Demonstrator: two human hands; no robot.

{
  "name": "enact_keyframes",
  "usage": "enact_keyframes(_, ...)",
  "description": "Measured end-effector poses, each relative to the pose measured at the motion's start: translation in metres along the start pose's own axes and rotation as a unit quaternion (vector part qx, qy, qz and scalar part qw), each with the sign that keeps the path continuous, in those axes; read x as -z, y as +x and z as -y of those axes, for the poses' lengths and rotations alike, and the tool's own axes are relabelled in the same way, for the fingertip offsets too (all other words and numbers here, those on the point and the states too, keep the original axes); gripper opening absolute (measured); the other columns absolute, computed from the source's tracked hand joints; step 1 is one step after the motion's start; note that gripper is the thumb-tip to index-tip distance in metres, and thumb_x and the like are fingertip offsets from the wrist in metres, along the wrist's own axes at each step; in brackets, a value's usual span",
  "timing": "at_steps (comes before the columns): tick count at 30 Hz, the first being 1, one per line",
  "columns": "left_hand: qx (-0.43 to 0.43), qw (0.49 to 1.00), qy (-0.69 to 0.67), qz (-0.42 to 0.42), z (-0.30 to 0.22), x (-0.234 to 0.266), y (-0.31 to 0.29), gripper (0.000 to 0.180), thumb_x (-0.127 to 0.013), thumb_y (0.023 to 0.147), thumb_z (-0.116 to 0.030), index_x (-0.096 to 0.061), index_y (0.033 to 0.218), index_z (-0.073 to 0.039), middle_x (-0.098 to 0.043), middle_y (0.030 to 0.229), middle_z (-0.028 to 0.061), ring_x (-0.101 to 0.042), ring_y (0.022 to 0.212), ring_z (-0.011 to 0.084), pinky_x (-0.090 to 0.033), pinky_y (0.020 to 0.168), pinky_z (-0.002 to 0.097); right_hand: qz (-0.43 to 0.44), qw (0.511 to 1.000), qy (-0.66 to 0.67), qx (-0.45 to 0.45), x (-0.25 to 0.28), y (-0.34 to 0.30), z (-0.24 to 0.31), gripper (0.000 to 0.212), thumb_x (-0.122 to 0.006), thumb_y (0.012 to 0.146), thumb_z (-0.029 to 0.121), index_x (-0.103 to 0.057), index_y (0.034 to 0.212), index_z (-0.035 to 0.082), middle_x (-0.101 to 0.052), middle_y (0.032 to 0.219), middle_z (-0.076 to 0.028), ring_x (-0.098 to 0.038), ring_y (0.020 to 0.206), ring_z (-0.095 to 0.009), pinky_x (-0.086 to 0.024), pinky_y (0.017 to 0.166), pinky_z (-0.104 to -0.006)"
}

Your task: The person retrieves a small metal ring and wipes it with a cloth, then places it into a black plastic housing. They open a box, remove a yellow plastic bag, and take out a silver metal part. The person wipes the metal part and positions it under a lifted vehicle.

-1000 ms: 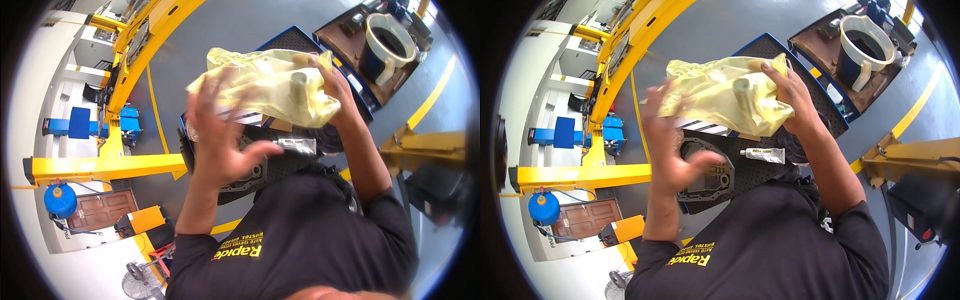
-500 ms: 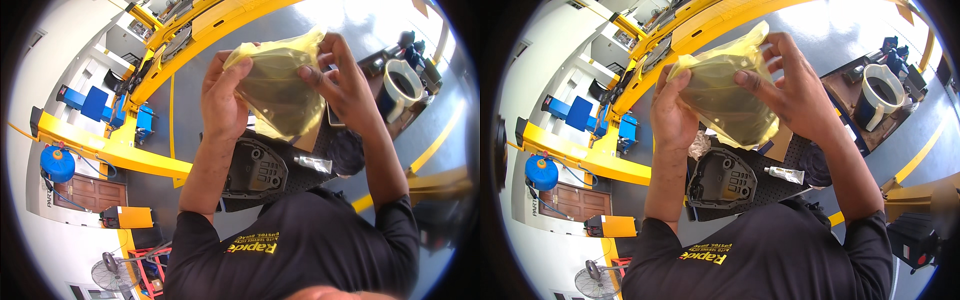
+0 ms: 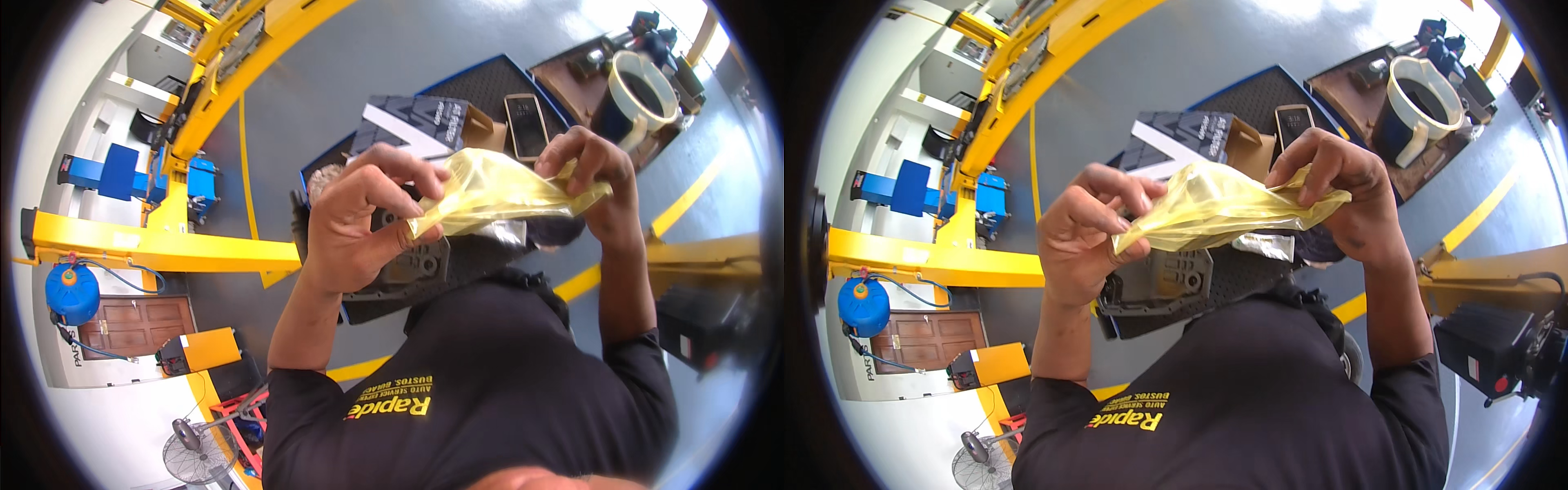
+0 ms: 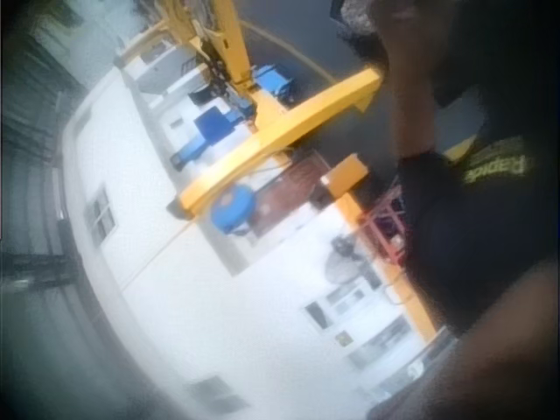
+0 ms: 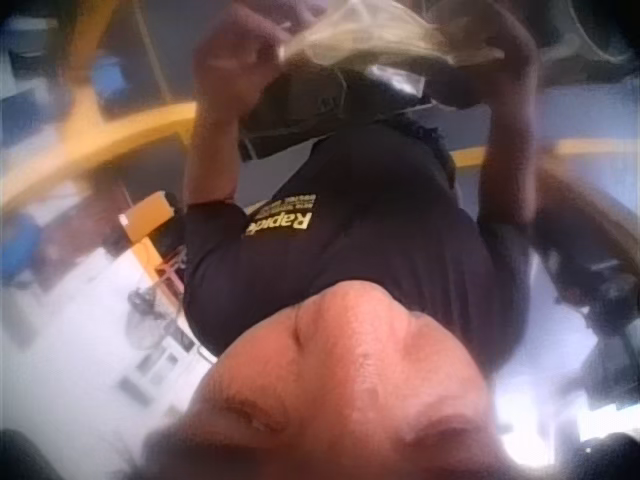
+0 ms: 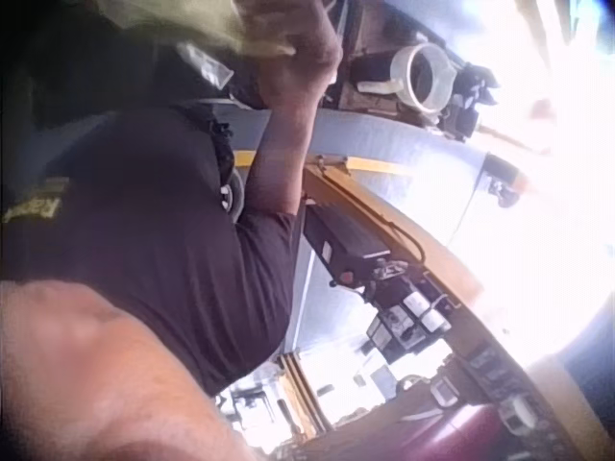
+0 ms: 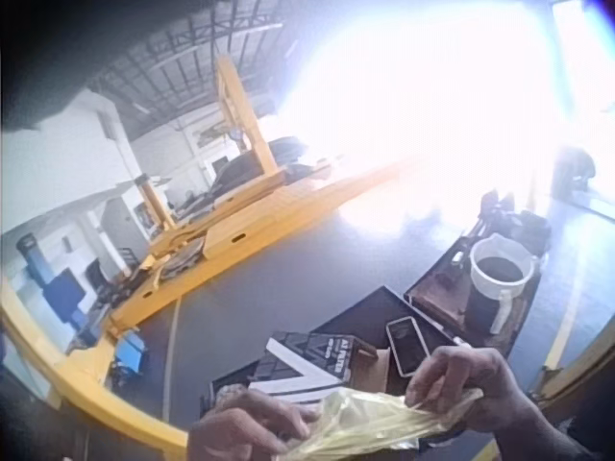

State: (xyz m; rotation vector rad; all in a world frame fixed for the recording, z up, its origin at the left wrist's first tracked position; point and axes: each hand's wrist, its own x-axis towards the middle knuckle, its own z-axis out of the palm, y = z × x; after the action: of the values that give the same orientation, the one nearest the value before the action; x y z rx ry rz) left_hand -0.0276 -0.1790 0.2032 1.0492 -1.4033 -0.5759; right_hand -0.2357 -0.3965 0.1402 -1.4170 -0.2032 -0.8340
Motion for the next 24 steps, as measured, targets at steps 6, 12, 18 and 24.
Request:
enact_keyframes(6,0.052,0.992,-0.113,-0.03,0.031,-0.012,-0.006,0.032,-0.077,0.097,-0.023,-0.059,0.114,-0.005,-0.064,0.13,0.0204,-0.06,0.128,0.0278,-0.045,0.109,0.0426,-0.119,0.953,0.279,0.023,0.019,-0.033,-0.037,0.033,-0.083,0.088,0.023,-0.054,0.097,0.011,-0.061,0.114,-0.01,-0.063,0.114,-0.025,-0.057,0.099,-0.0405)
enact_keyframes(12,0.239,0.97,-0.034,0.029,0.06,-0.063,-0.015,0.059,-0.077,0.095,-0.037,-0.054,0.143,-0.009,-0.056,0.149,0.0118,-0.05,0.141,0.0255,-0.041,0.112,0.0415,-0.097,0.812,0.573,0.061,0.045,-0.033,-0.066,0.03,-0.063,0.102,0.023,-0.06,0.127,0.006,-0.058,0.116,-0.01,-0.056,0.116,-0.027,-0.039,0.118,-0.0465)
enact_keyframes(18,0.158,0.982,0.076,0.07,0.067,-0.1,0.001,0.047,-0.075,0.097,-0.034,-0.064,0.134,-0.008,-0.057,0.148,0.0104,-0.052,0.139,0.0242,-0.042,0.112,0.0391,-0.11,0.809,0.574,0.065,0.038,-0.035,-0.07,0.03,-0.064,0.103,0.027,-0.062,0.125,0.007,-0.059,0.116,-0.009,-0.057,0.118,-0.024,-0.038,0.12,-0.0435)
enact_keyframes(24,0.083,0.989,0.114,0.043,0.068,-0.097,0.02,0.033,-0.071,0.099,-0.028,-0.072,0.121,-0.003,-0.071,0.122,0.0118,-0.065,0.119,0.0256,-0.049,0.104,0.0367,-0.114,0.806,0.577,0.066,0.039,-0.032,-0.07,0.031,-0.064,0.102,0.027,-0.061,0.125,0.005,-0.06,0.115,-0.009,-0.057,0.119,-0.022,-0.039,0.119,-0.0408)
